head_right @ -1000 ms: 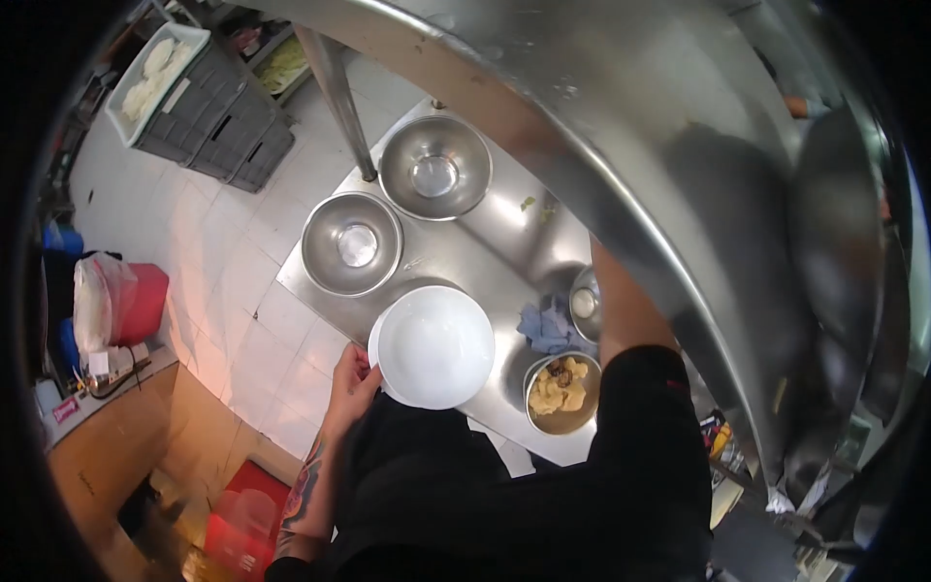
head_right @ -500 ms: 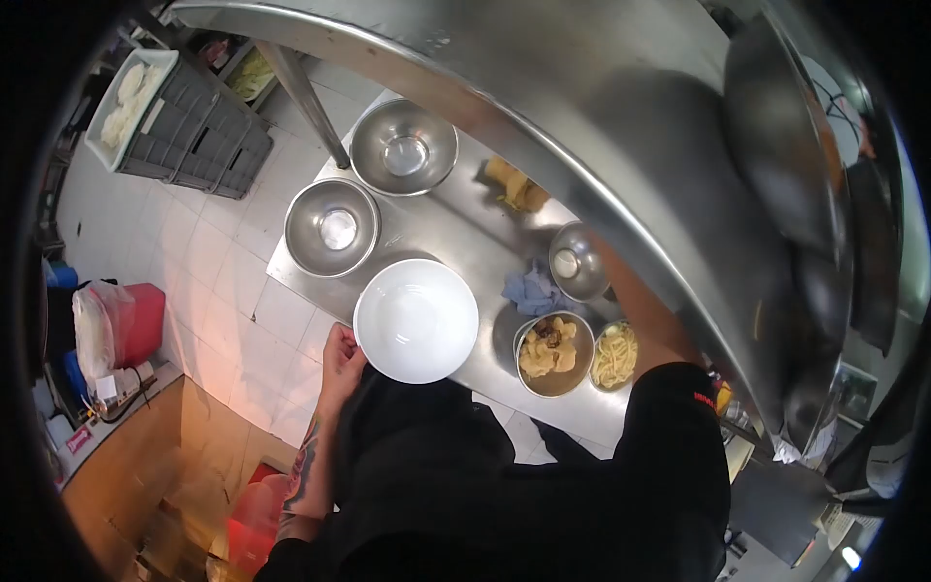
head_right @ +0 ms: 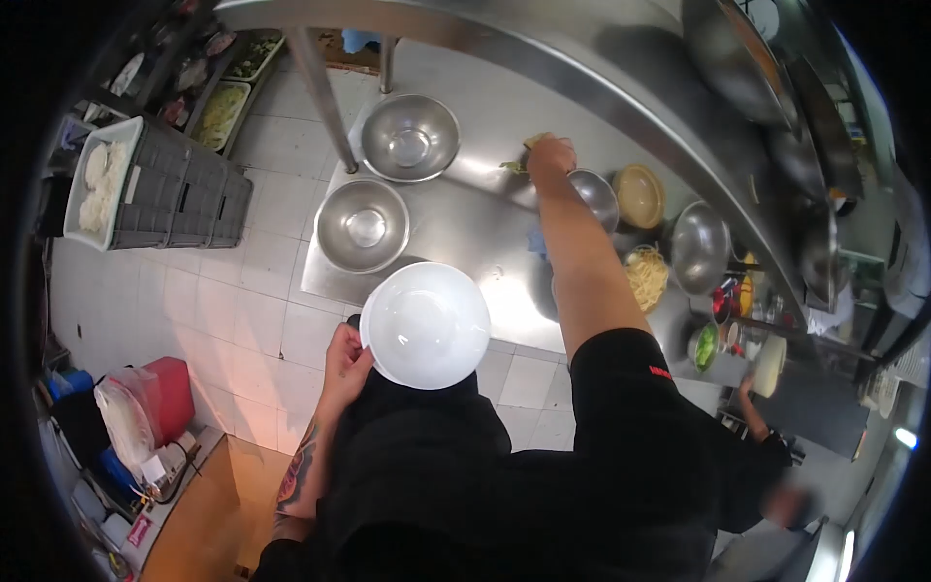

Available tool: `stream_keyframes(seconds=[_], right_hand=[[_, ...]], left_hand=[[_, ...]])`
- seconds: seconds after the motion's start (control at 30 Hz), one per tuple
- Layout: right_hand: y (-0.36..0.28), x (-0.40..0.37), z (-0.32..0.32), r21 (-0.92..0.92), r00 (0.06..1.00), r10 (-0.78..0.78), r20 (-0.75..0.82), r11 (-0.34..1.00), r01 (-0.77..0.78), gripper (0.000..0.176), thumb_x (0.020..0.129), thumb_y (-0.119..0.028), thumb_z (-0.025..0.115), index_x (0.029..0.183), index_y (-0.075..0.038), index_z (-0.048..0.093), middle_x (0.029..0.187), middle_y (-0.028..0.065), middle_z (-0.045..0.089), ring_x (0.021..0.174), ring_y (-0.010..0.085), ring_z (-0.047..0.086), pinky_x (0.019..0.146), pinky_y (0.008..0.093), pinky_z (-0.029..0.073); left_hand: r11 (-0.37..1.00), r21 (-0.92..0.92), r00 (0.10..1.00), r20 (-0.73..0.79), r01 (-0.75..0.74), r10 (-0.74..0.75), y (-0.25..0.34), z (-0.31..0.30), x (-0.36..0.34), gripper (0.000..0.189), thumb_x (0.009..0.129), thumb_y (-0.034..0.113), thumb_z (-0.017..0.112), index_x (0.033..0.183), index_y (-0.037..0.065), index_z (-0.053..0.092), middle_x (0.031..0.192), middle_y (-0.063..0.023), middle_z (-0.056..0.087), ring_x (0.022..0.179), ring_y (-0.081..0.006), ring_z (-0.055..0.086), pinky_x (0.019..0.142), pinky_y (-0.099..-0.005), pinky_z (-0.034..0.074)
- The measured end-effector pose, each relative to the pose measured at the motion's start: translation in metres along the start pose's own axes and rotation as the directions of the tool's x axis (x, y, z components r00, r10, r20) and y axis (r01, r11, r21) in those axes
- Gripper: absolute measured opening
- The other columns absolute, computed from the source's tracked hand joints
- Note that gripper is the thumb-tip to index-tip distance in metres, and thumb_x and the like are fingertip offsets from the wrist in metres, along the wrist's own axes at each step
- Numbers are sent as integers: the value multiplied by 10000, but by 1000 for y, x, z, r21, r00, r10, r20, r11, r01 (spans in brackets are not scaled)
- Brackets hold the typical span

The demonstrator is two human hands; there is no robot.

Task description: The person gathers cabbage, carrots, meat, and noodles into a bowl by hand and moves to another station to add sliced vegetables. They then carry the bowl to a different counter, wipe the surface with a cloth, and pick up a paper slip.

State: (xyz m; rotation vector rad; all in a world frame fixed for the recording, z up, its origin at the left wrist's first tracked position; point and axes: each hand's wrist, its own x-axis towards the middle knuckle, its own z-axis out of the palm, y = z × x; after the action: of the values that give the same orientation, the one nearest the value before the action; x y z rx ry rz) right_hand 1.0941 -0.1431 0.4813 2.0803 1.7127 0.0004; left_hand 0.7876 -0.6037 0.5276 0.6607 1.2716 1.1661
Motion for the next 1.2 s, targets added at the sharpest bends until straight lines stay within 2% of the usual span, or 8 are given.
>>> stream_keyframes(seconds=[0.17, 0.23, 0.33, 0.43, 0.9, 1.03, 1.1, 1.2], right_hand=[[2, -58, -62, -30, 969, -248, 21, 968, 248, 438, 872, -216, 689, 1242, -19, 562, 1200, 228, 616, 1117, 322, 662, 849, 465, 576], [22, -32, -81, 792, 900, -290, 325, 604, -91, 356, 843, -69, 626, 1191, -15, 569, 1086, 250, 670, 1028, 385, 678, 832, 436, 584], [36, 25, -55, 452, 940, -330, -93, 827, 335, 338, 875, -183, 644, 1182, -51, 595, 1096, 237, 678, 1073, 404, 656, 910, 471, 538], [6, 29, -6, 308, 938, -150, -313, 918, 250, 340, 879, -210, 658, 1188, -86, 591, 1098, 204, 683, 1070, 396, 655, 912, 445, 541], [20, -283, 79, 324, 777, -263, -572, 797, 509, 350, 746, -72, 709, 998, -302, 787, 1208, -8, 677, 1098, 286, 605, 934, 384, 525], [77, -420, 100, 401, 789, -429, -439, 693, 600, 313, 714, -42, 709, 944, -243, 781, 1172, 24, 689, 1066, 271, 629, 876, 361, 549], [141, -455, 151, 450, 887, -460, -42, 784, 428, 291, 723, -43, 727, 947, -222, 773, 1139, 52, 693, 1033, 275, 653, 848, 372, 556], [173, -494, 136, 214, 938, 31, 346, 970, -111, 341, 724, -25, 730, 1001, -220, 770, 1090, 88, 696, 1025, 284, 664, 856, 385, 557]], left_hand=[[993, 116, 994, 110, -3, -10, 16, -38, 3, 211, 912, -16, 654, 930, 21, 448, 791, -52, 629, 677, -56, 577, 566, -229, 451], [989, 147, 990, 135, 11, -31, 17, -47, -1, 215, 910, -14, 659, 929, 26, 448, 790, -45, 627, 676, -50, 571, 567, -226, 447], [977, 203, 985, 144, 60, -91, 29, -52, -8, 232, 904, -5, 673, 923, 41, 446, 788, -24, 620, 670, -33, 549, 569, -214, 431], [978, 186, 980, 153, 95, -125, 15, -58, -18, 233, 907, -2, 673, 938, 51, 448, 806, 3, 605, 669, -17, 523, 577, -198, 405], [995, 98, 957, 283, 31, -58, 40, -82, -27, 184, 942, -43, 603, 967, 41, 440, 855, -24, 605, 743, -49, 564, 637, -202, 437], [991, 134, 942, 333, -19, -27, 42, -102, -22, 178, 943, -40, 598, 970, 39, 441, 850, -18, 597, 755, -48, 562, 638, -201, 430], [984, 176, 939, 339, -15, -47, 47, -111, -22, 173, 944, -33, 597, 976, 37, 442, 863, -20, 600, 757, -51, 558, 641, -201, 426], [990, 144, 950, 308, -3, -42, 54, -120, -27, 168, 944, -27, 594, 983, 35, 443, 872, -25, 601, 761, -54, 562, 649, -204, 431]])
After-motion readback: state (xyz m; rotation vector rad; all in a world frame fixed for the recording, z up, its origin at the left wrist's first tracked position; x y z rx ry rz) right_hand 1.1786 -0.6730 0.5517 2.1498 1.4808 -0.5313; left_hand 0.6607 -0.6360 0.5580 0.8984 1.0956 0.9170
